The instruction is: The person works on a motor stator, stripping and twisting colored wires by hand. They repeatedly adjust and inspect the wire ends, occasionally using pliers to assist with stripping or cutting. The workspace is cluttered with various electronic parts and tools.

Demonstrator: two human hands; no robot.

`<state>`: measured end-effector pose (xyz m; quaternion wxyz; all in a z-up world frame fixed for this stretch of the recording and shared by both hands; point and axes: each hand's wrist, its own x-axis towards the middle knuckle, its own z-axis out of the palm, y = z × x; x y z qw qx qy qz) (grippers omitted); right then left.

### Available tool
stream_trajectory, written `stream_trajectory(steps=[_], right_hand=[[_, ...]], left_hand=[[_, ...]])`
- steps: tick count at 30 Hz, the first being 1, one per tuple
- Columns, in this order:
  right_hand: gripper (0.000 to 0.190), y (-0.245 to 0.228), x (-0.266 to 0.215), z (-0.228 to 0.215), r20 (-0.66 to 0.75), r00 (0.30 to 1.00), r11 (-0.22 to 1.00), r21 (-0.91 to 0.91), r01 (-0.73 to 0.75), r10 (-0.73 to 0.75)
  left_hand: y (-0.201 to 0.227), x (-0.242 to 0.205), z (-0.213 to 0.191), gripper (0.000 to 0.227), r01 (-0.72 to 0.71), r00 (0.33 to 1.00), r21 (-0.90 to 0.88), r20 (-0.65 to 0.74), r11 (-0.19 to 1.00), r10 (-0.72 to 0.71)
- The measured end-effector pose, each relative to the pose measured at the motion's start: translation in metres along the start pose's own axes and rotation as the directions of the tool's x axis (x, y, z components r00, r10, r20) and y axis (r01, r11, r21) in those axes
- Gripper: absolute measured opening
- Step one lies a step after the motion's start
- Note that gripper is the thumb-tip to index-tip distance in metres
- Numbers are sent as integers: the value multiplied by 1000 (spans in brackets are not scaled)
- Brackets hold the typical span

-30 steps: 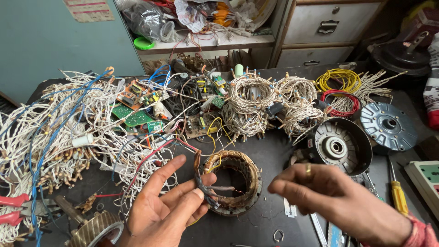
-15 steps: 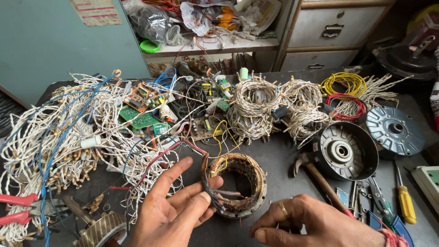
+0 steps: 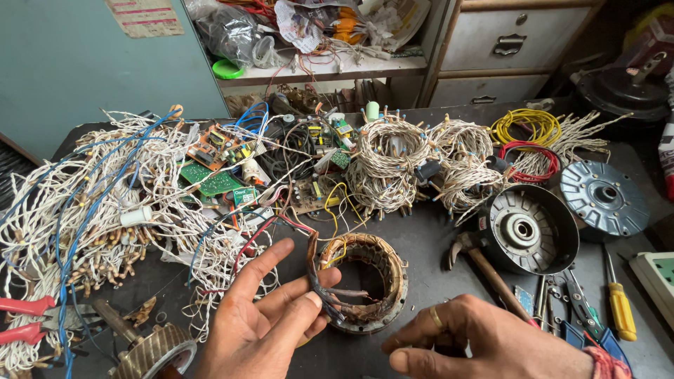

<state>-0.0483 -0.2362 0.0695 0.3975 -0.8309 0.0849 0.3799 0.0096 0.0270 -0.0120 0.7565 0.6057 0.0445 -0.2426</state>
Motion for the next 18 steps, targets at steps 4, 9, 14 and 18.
stream_trajectory(steps=[4, 9, 14, 18], right_hand=[[30, 2, -5, -6, -135, 980, 984, -125, 127, -144], [23, 14, 6, -11, -435, 791, 895, -89, 437, -430], [27, 17, 21, 13, -600, 514, 771, -311, 556, -612], [30, 20, 38, 27, -519, 269, 542, -497, 677, -812]], left_hand=[[-2, -1, 3, 76, -49, 999, 13, -2, 999, 49], [-3, -4, 13, 75, -167, 986, -36, -24, 985, 166], [-3, -4, 26, 84, -134, 989, -51, -64, 990, 130], [-2, -4, 30, 89, -62, 992, -38, -110, 997, 58]])
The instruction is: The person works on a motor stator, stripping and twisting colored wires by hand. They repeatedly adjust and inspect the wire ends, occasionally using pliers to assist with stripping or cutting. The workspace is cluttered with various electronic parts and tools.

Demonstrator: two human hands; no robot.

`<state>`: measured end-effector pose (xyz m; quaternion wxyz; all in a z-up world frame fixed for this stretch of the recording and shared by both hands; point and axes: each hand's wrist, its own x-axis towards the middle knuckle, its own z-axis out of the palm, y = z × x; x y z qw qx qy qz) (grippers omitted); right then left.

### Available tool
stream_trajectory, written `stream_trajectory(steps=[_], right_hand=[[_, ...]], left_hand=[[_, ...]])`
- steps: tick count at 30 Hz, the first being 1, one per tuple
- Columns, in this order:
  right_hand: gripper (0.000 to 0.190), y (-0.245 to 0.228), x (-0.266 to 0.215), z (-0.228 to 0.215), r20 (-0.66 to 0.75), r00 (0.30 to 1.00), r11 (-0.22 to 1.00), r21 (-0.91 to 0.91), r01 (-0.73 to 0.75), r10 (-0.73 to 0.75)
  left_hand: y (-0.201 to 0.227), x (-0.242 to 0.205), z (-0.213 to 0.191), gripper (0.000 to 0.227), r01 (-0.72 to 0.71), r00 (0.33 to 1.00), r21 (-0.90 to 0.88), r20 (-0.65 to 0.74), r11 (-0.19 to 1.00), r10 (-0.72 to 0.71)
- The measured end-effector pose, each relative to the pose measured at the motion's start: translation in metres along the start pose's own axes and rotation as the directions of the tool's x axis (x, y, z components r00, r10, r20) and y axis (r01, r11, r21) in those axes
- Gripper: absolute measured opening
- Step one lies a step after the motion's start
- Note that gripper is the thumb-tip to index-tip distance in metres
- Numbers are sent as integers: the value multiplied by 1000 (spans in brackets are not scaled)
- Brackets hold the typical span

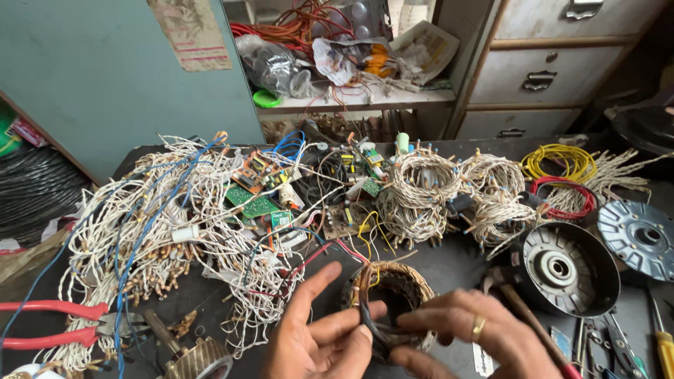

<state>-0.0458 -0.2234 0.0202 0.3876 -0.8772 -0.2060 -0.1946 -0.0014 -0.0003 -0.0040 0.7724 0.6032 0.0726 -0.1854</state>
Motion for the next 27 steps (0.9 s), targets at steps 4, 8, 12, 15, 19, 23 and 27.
stream_trajectory(steps=[4, 8, 12, 15, 19, 23, 27], right_hand=[[35, 15, -3, 2, 175, 984, 996, 83, -43, 28], [31, 24, -7, 10, 142, 990, 999, 34, 17, -22], [29, 32, -7, 15, 125, 992, 999, 41, 28, -33], [27, 38, -12, 21, 15, 988, 988, -22, 151, -150], [31, 46, -16, 27, 65, 997, 989, -140, 56, -47], [29, 45, -21, 27, 31, 995, 976, -193, 99, -94], [33, 34, -19, 39, -42, 992, 978, -176, 109, -118]], left_hand=[[-2, 2, 0, 88, 26, 999, -14, 23, 1000, -26], [-9, 9, -3, 85, 87, 993, 5, 83, 996, -87], [-15, 18, -13, 77, 106, 973, 0, 207, 994, -104], [-18, 21, -19, 75, 103, 943, -61, 324, 993, -78], [-12, 20, -13, 67, 142, 953, -68, 280, 988, -117], [-7, 5, 11, 47, 88, 996, -4, 22, 996, -88], [13, -1, 10, 32, -83, 995, -9, -54, 997, 82]])
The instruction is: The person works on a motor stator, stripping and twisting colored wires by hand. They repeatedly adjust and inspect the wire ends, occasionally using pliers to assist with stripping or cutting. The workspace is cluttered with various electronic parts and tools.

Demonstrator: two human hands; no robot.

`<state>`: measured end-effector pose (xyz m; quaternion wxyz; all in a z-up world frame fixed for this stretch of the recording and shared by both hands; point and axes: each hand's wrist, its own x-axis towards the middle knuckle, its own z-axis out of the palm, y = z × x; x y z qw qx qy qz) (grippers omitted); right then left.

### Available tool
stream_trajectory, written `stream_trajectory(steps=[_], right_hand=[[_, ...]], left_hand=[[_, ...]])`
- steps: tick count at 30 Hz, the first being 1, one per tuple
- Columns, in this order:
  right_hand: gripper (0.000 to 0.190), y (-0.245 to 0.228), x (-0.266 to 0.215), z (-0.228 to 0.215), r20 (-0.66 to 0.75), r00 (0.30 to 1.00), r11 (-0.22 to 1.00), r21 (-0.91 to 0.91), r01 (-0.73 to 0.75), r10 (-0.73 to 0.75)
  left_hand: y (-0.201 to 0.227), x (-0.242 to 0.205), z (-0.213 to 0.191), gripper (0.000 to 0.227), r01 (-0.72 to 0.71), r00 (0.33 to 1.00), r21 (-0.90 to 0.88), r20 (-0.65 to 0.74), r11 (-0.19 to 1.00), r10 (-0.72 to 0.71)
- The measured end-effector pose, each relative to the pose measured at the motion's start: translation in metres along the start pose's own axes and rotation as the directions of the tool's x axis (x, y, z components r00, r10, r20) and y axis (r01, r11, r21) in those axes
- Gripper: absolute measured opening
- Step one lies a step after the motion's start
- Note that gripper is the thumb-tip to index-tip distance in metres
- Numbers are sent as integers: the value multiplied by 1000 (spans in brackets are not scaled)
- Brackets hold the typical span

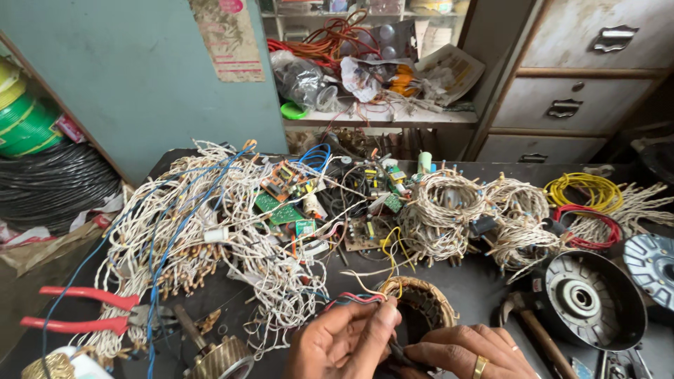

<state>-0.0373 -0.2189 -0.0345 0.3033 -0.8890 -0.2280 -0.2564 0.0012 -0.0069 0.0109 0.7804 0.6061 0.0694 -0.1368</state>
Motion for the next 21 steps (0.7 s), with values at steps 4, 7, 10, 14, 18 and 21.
stream_trajectory(steps=[4, 7, 10, 14, 18, 21], right_hand=[[35, -4, 6, -6, 55, 998, 999, 16, 32, -33], [40, -9, 9, -12, 71, 997, 1000, -20, 15, -14], [46, -15, 10, -18, 72, 997, 997, -61, 37, -33], [34, -25, 13, -2, -38, 997, 997, -30, -74, 73], [21, -24, 6, -1, -6, 985, 974, 150, -167, 170], [17, -17, 7, -3, 37, 994, 943, 313, -113, 106]], left_hand=[[17, -8, -5, 35, 130, 991, -104, 24, 986, -129], [22, -11, -3, 33, 165, 986, -178, -10, 970, -169], [20, -12, -4, 30, 50, 998, -165, 33, 985, -45], [13, -10, -1, 24, -65, 996, -42, 55, 997, 68], [9, -11, -4, 19, -124, 987, -67, 99, 990, 131], [16, -12, -14, 24, 72, 988, -45, 140, 996, -65]])
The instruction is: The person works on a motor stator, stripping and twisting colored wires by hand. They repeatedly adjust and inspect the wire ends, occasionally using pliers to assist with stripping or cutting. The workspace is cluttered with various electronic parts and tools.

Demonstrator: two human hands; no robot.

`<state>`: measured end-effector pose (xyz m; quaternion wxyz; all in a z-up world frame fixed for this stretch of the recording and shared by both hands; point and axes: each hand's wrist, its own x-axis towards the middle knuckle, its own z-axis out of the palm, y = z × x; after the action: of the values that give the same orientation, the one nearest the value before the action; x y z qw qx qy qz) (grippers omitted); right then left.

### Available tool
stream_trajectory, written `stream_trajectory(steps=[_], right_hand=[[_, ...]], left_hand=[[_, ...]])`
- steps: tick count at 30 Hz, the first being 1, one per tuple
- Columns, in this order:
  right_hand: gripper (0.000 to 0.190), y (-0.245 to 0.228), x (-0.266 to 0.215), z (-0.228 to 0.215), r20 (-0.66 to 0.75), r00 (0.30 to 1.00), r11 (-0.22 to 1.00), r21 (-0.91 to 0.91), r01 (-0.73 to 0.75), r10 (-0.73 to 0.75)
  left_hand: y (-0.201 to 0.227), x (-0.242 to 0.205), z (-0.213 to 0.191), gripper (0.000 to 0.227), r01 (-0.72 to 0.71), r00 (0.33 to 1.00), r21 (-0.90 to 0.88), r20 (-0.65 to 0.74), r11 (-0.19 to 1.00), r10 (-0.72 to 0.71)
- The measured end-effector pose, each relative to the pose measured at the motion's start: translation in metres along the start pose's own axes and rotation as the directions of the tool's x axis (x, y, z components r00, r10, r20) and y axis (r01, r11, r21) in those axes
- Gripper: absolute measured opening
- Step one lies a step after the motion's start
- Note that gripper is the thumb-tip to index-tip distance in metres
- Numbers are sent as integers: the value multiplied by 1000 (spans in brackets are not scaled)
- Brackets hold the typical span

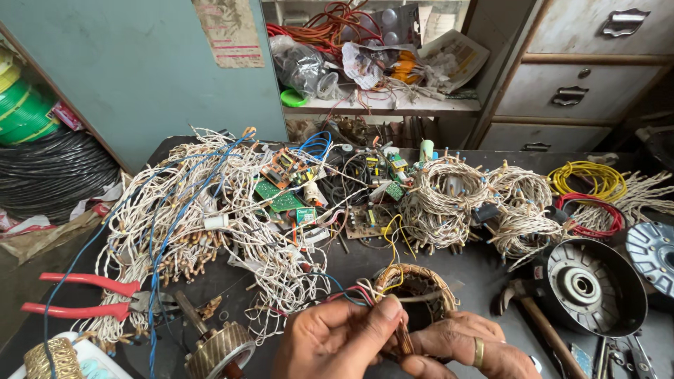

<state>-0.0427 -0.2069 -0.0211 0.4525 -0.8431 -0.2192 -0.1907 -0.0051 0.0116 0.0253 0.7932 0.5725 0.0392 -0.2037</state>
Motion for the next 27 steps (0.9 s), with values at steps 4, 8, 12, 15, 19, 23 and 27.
stream_trajectory(steps=[4, 8, 12, 15, 19, 23, 27], right_hand=[[13, 2, 4, -5, 124, 989, 982, 184, 52, -76], [12, -4, 9, -8, 153, 982, 957, 283, 65, -112], [18, -19, 13, -18, 304, 941, 908, 334, -252, 149], [24, -31, 16, -44, 322, 787, 637, 462, -616, 527], [29, -27, 33, -84, -80, 695, 672, 354, -651, 715], [26, -16, 28, -112, 5, 649, 642, -150, -751, 761], [24, -8, 9, -104, 236, 441, 493, -556, -669, 866]], left_hand=[[10, 0, -10, 29, 328, 938, -23, 127, 945, -322], [12, -3, -10, 30, 275, 941, -22, 213, 961, -264], [8, -3, -3, 28, 35, 991, 52, 130, 998, -42], [7, -1, -6, 35, 130, 991, 197, 18, 972, -136], [5, 2, -14, 35, 146, 989, 164, 15, 976, -150], [4, 3, -17, 31, 220, 975, 165, -38, 961, -217], [3, 0, -19, 29, 124, 991, 152, 23, 981, -128]])
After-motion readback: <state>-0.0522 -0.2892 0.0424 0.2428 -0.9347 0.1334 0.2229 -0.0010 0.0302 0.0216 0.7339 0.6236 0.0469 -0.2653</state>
